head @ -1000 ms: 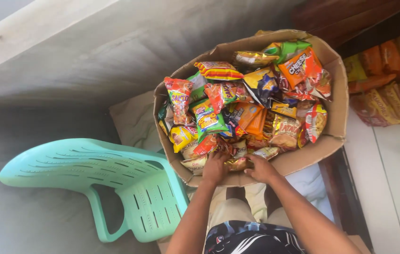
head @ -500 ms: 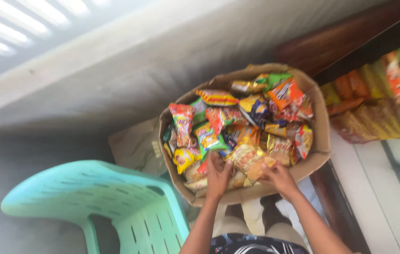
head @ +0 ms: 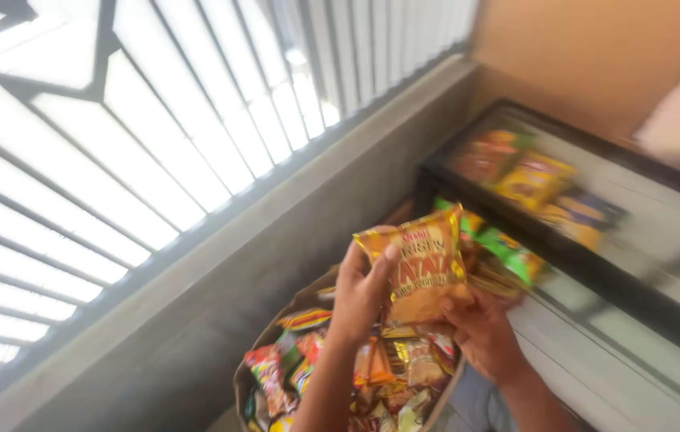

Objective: Organizing various bags of snacks from a cardboard box into a glass display case.

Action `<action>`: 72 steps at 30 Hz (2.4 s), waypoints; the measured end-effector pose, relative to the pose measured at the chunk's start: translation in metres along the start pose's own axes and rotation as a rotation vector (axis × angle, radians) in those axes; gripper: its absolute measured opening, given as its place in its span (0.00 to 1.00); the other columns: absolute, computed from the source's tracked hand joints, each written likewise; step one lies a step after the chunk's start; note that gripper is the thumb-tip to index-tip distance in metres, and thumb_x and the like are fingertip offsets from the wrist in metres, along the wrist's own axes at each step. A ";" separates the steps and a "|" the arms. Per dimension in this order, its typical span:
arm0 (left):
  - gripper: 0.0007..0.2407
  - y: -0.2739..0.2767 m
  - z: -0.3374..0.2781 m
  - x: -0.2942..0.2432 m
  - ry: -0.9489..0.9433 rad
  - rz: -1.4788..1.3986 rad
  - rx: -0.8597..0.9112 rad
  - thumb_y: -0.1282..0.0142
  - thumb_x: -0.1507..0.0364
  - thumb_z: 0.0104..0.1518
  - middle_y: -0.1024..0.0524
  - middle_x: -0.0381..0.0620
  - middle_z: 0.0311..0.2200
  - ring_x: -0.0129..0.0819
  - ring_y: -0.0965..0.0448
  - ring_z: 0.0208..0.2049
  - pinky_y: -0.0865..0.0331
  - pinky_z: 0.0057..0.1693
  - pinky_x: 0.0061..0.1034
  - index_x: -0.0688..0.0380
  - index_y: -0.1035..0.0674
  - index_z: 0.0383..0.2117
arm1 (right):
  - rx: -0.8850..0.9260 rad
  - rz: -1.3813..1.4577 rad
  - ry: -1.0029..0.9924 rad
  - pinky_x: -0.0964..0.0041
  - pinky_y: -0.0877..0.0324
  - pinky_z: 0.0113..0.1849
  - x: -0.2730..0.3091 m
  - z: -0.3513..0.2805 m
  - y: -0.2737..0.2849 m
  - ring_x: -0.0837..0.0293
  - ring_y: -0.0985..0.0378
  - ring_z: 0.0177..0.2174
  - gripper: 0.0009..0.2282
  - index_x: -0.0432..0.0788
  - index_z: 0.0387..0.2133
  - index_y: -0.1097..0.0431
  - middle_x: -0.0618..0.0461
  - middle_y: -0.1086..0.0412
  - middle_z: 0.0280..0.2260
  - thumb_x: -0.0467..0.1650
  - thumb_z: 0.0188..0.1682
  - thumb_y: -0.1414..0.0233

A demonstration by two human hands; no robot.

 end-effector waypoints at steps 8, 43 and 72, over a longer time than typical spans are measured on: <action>0.10 -0.159 0.020 -0.039 -0.089 -0.152 0.334 0.45 0.67 0.67 0.24 0.36 0.31 0.17 0.28 0.31 0.31 0.38 0.16 0.63 0.22 0.44 | -0.197 -0.150 0.390 0.47 0.23 0.46 0.147 -0.071 -0.005 0.47 0.21 0.47 0.20 0.34 0.56 0.38 0.42 0.27 0.49 0.31 0.53 0.49; 0.17 -0.407 0.005 -0.001 -0.152 0.041 0.343 0.39 0.62 0.61 0.25 0.48 0.37 0.27 0.27 0.36 0.28 0.41 0.23 0.65 0.24 0.44 | -0.669 -0.737 0.845 0.70 0.31 0.48 0.281 -0.214 0.052 0.63 0.27 0.47 0.26 0.35 0.63 0.42 0.48 0.28 0.50 0.26 0.50 0.45; 0.20 -0.380 -0.026 -0.018 -0.351 -0.123 0.364 0.47 0.61 0.65 0.28 0.46 0.47 0.25 0.28 0.46 0.30 0.53 0.23 0.59 0.31 0.57 | -0.880 -1.247 1.149 0.63 0.33 0.54 0.295 -0.216 0.038 0.55 0.27 0.54 0.23 0.36 0.58 0.35 0.44 0.32 0.56 0.28 0.48 0.42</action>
Point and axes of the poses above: each hand's wrist, its own z-axis towards the middle knuckle, its own y-axis out of the back of the hand, x = y × z, the point moved 2 cm from there along z, towards the middle knuckle
